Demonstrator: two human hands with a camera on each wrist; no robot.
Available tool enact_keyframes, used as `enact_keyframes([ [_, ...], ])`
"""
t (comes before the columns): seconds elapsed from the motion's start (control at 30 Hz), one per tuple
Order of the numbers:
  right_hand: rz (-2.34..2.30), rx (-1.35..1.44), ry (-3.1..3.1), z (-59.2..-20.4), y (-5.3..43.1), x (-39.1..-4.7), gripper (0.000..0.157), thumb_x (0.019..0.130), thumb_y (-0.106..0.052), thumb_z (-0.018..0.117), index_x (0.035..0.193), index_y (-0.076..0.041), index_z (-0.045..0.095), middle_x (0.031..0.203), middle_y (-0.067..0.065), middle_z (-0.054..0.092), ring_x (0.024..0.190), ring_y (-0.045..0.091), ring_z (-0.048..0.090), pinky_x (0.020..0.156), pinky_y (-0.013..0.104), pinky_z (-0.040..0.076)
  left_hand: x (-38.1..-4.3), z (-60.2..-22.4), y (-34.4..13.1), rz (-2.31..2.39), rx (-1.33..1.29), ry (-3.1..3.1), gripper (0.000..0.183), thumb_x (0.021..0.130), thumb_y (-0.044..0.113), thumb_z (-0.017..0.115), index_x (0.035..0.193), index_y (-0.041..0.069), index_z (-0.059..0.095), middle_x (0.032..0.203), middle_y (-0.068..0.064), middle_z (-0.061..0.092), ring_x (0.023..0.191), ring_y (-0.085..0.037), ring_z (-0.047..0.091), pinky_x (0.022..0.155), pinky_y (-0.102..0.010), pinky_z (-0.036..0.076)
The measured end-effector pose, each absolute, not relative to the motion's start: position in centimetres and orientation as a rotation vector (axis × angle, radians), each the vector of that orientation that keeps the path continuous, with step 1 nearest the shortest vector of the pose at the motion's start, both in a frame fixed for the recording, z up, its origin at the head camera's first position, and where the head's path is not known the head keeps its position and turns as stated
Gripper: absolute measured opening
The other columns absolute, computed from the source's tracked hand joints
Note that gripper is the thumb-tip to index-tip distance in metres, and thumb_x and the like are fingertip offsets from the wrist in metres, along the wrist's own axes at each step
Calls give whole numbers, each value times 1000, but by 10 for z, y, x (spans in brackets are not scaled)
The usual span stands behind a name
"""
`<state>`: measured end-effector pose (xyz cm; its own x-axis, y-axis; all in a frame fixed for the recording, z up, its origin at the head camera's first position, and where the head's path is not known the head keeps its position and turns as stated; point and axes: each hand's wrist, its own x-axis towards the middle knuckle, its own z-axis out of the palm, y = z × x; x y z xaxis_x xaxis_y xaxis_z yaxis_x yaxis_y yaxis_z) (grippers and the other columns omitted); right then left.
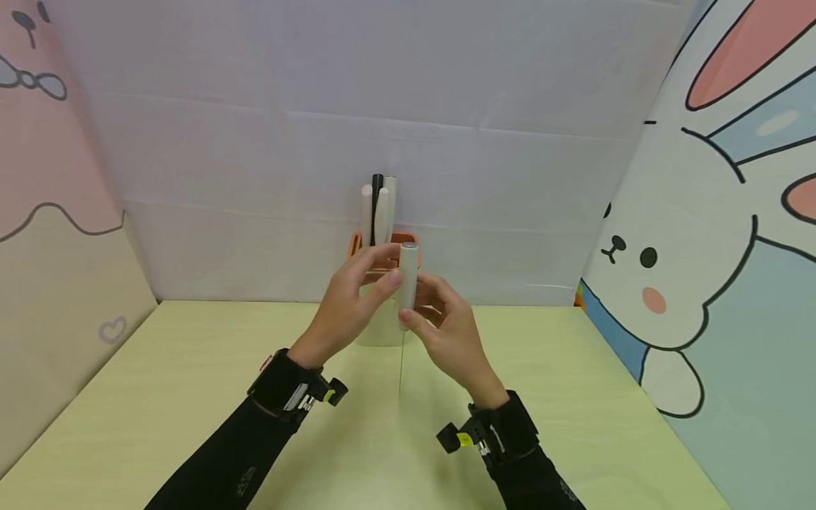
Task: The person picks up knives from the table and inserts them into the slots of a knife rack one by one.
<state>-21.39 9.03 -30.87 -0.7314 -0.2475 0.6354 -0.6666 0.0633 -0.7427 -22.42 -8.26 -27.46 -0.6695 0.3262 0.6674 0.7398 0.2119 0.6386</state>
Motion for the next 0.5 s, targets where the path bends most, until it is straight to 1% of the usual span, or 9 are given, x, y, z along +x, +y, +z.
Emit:
enact_keyframes([
  [0.1,1718,918,-2008,-309,90,-213,46,87,7,64,130,-2,51,108,17,58,93,31,58,86,49,51,-222,-271,-80,-1454,-974,-2126,36,99,18,50,132,6,50,127,-7,52,111,-20,53,96,-44,42],
  [0.23,1721,915,-2014,-309,88,-212,45,87,7,64,129,-2,51,108,17,58,94,32,58,86,50,50,-238,-282,-80,-1445,-950,-2134,34,100,32,51,130,16,53,126,3,53,110,-13,53,96,-40,43],
  [0.33,1714,909,-2019,-309,88,-211,45,87,7,64,129,-2,51,109,17,58,94,32,58,87,50,50,-250,-292,-79,-1431,-938,-2122,34,98,42,51,126,22,55,122,9,54,109,-10,53,95,-39,44],
  [0.43,1707,903,-2022,-308,88,-211,45,87,7,65,129,-2,51,106,18,59,93,32,58,86,49,50,-251,-291,-75,-1424,-935,-2103,32,98,40,52,122,19,57,119,8,55,107,-11,54,93,-42,45],
  [0.5,1705,900,-2021,-308,88,-210,45,86,7,65,128,-1,51,104,18,59,92,32,58,86,49,50,-251,-290,-73,-1418,-929,-2096,31,98,39,53,120,18,58,116,8,57,105,-11,55,92,-41,46],
])
